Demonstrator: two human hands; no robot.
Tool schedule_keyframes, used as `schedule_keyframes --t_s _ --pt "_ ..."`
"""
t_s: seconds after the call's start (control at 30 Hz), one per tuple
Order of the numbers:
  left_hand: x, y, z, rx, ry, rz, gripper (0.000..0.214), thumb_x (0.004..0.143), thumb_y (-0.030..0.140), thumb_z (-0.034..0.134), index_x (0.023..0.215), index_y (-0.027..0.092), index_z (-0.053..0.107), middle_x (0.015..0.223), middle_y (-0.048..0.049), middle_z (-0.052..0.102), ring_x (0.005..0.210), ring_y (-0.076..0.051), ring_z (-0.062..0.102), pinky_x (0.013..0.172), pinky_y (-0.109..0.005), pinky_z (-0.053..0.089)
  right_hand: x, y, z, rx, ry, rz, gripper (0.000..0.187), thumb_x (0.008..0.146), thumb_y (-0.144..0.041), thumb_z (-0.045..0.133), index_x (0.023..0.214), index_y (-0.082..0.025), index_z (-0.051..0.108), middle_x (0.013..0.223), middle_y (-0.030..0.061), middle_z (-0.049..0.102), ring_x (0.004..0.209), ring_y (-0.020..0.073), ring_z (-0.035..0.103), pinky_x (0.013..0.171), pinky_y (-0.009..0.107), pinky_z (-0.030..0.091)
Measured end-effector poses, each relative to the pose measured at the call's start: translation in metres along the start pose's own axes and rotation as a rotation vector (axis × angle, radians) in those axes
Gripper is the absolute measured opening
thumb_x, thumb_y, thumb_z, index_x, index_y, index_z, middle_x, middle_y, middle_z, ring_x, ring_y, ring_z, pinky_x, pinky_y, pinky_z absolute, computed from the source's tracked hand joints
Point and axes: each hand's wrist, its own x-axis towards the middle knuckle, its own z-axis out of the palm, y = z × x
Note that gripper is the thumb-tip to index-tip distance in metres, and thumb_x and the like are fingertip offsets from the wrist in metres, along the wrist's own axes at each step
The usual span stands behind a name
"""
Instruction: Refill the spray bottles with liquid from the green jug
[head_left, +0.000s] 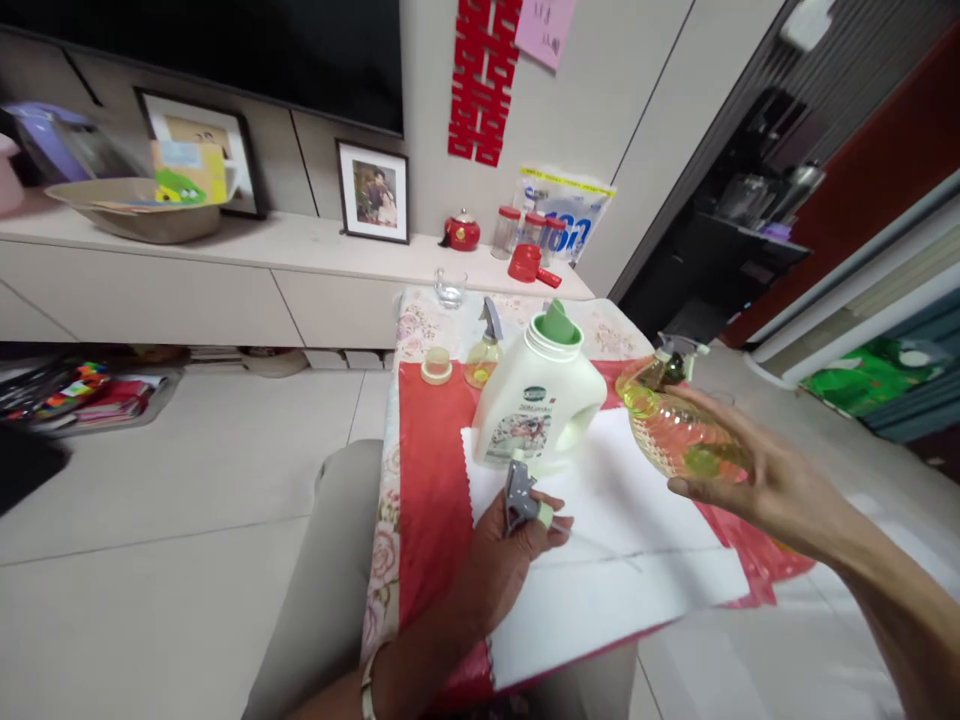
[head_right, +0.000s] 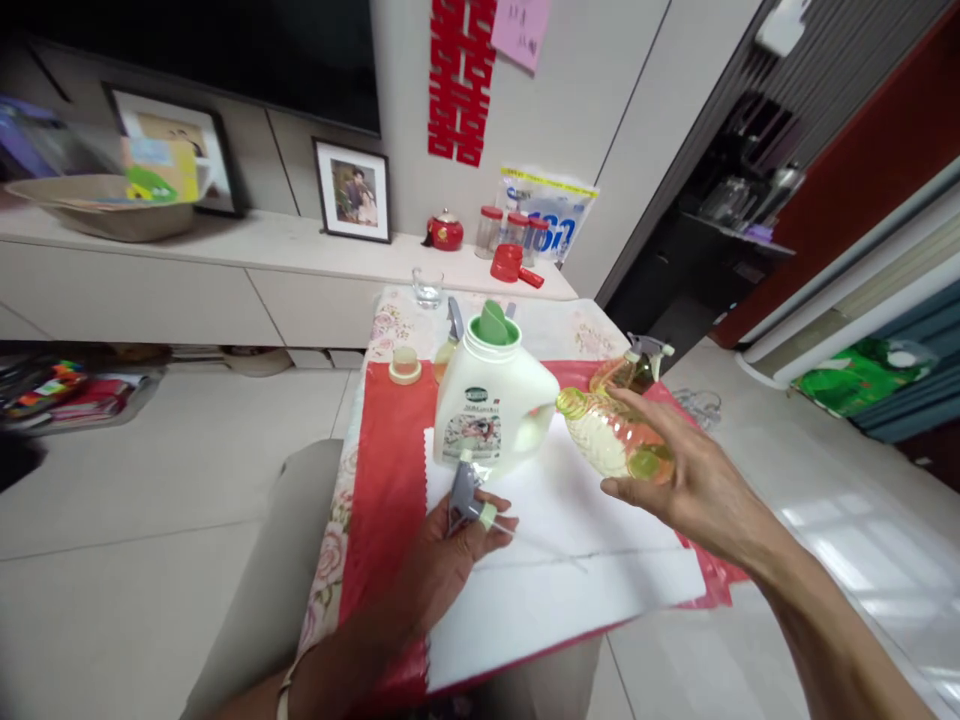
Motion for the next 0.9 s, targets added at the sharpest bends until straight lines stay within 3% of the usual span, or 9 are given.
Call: schedule_keyframes --t_s 0.17,0.33,0.6,0.9 --pt "-0.010 0.018 -0.011 0.003 0.108 0.086 0.033 0.076 0.029 0.086 0.101 0.016 0.067 0.109 -0.0065 0.073 0.099 -0.022 0.074 0.094 -0.037 0.058 -0.059 0.013 0.050 0.004 0.000 0.023 0.066 0.093 -0.051 0.060 0.152 -0.033 0.035 0.141 0.0077 0.050 0.127 0.0287 0.054 0.095 0.045 0.056" --pt "-0.007 0.029 -0.015 -0.019 0.182 0.154 0.034 0.074 0.026 0.087 0.102 0.018 0.068 0.107 -0.0045 0.075 0.098 -0.021 0.075 0.096 -0.038 0.059 -0.093 0.016 0.085 -0.040 -0.010 0.032 0.069 0.092 -0.035 0.059 0.156 -0.031 0.031 0.141 0.0117 0.045 0.129 0.0299 0.050 0.099 0.048 0.053" --pt "-0.008 0.037 -0.019 -0.016 0.213 0.205 0.033 0.074 0.026 0.087 0.101 0.018 0.069 0.105 -0.0044 0.076 0.096 -0.021 0.075 0.092 -0.035 0.061 -0.107 0.021 0.100 -0.139 -0.025 0.046 0.070 0.090 -0.026 0.056 0.155 -0.031 0.029 0.140 0.0116 0.044 0.124 0.0291 0.050 0.096 0.047 0.054" --pt "-0.018 0.021 -0.012 0.024 0.180 0.117 0.036 0.072 0.030 0.088 0.100 0.019 0.070 0.107 -0.0041 0.076 0.097 -0.019 0.074 0.092 -0.033 0.058 -0.095 -0.015 0.110 -0.005 -0.069 -0.045 0.074 0.090 -0.022 0.055 0.157 -0.032 0.023 0.143 0.0117 0.040 0.130 0.0282 0.043 0.102 0.047 0.052"
